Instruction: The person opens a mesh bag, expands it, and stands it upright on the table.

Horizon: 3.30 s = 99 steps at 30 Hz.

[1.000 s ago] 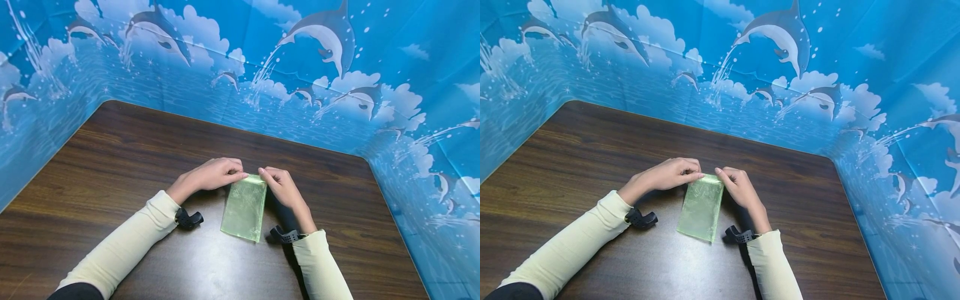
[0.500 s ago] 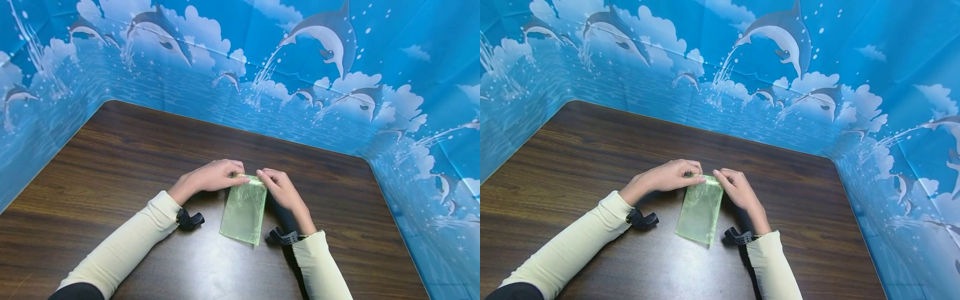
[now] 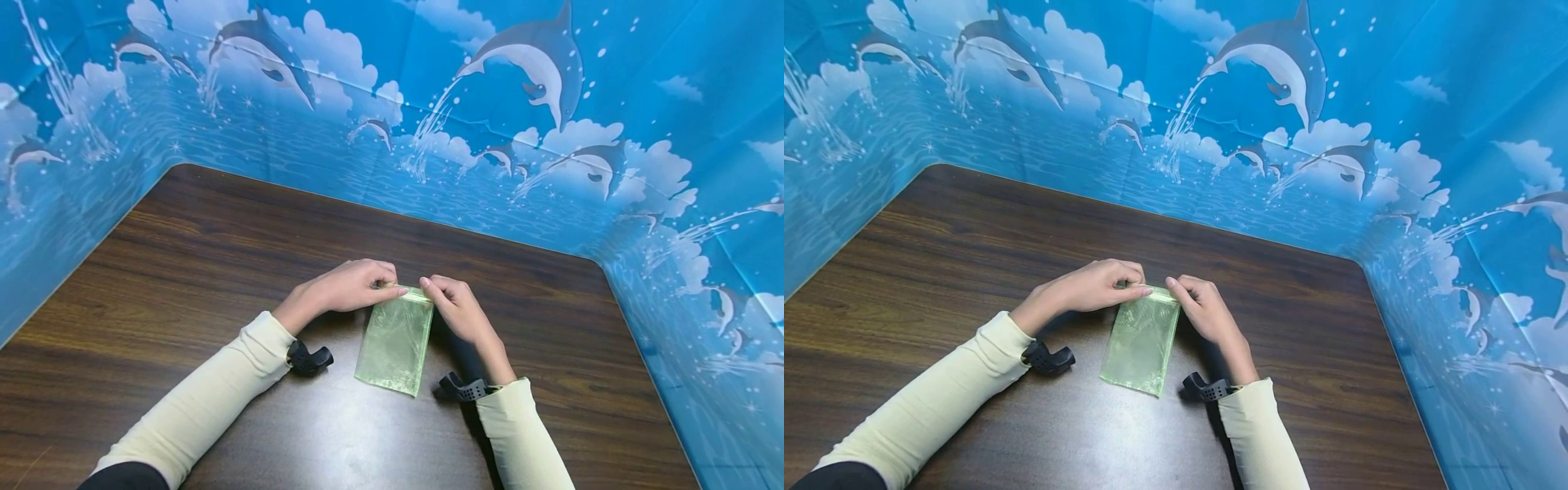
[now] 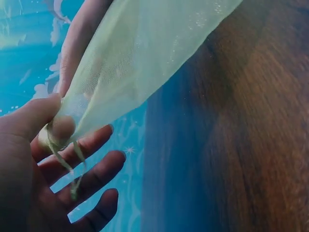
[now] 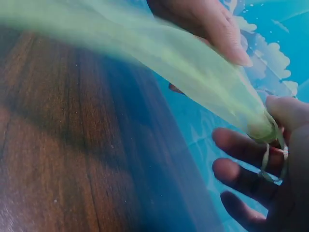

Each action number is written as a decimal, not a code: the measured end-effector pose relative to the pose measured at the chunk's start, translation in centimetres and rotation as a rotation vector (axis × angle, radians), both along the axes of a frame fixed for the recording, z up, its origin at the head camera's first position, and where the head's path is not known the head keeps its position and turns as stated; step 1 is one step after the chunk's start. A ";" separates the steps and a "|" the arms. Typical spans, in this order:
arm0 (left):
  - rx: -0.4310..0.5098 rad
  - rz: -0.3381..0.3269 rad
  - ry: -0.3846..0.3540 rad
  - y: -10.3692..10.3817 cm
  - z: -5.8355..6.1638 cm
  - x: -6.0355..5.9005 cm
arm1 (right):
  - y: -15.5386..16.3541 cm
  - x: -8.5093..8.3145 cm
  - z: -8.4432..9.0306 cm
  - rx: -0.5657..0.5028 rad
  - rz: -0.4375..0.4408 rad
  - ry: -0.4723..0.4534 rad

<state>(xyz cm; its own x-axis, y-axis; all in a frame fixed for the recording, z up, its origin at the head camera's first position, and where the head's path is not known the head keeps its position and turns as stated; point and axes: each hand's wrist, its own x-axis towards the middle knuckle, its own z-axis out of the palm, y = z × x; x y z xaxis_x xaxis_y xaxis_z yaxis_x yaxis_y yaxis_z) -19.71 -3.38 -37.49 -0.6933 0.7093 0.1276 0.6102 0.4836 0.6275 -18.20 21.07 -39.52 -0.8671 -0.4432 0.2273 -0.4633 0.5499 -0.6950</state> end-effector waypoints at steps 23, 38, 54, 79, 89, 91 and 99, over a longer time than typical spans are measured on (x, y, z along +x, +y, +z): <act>-0.031 0.015 0.014 0.1 0.1 0.1 | -1.3 2.0 2.4 -0.026 0.025 0.030; -0.069 0.070 0.013 -0.3 -0.3 -0.4 | -0.3 0.0 -0.2 -0.012 0.016 0.092; 0.027 0.039 0.039 0.0 0.0 -0.2 | -1.6 2.1 3.2 -0.109 0.058 -0.025; 0.167 0.220 0.132 0.2 -0.1 -0.6 | -0.4 0.3 0.1 -0.017 -0.006 -0.132; 0.128 0.360 0.318 0.2 0.2 -0.6 | -0.2 0.1 0.0 0.005 0.020 -0.095; 0.091 0.360 0.417 0.4 0.5 -0.5 | -0.1 0.1 0.1 -0.006 0.011 -0.096; -0.027 0.123 0.437 1.0 0.6 0.4 | -1.3 1.8 3.4 -0.086 0.018 -0.164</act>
<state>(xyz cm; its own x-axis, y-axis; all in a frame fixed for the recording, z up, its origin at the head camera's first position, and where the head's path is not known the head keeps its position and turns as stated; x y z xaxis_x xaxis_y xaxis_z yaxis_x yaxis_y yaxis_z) -19.29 -2.35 -36.90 -0.6574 0.6325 0.4096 0.7523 0.5816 0.3095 -16.40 19.81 -36.15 -0.8878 -0.4440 0.1212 -0.3492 0.4783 -0.8058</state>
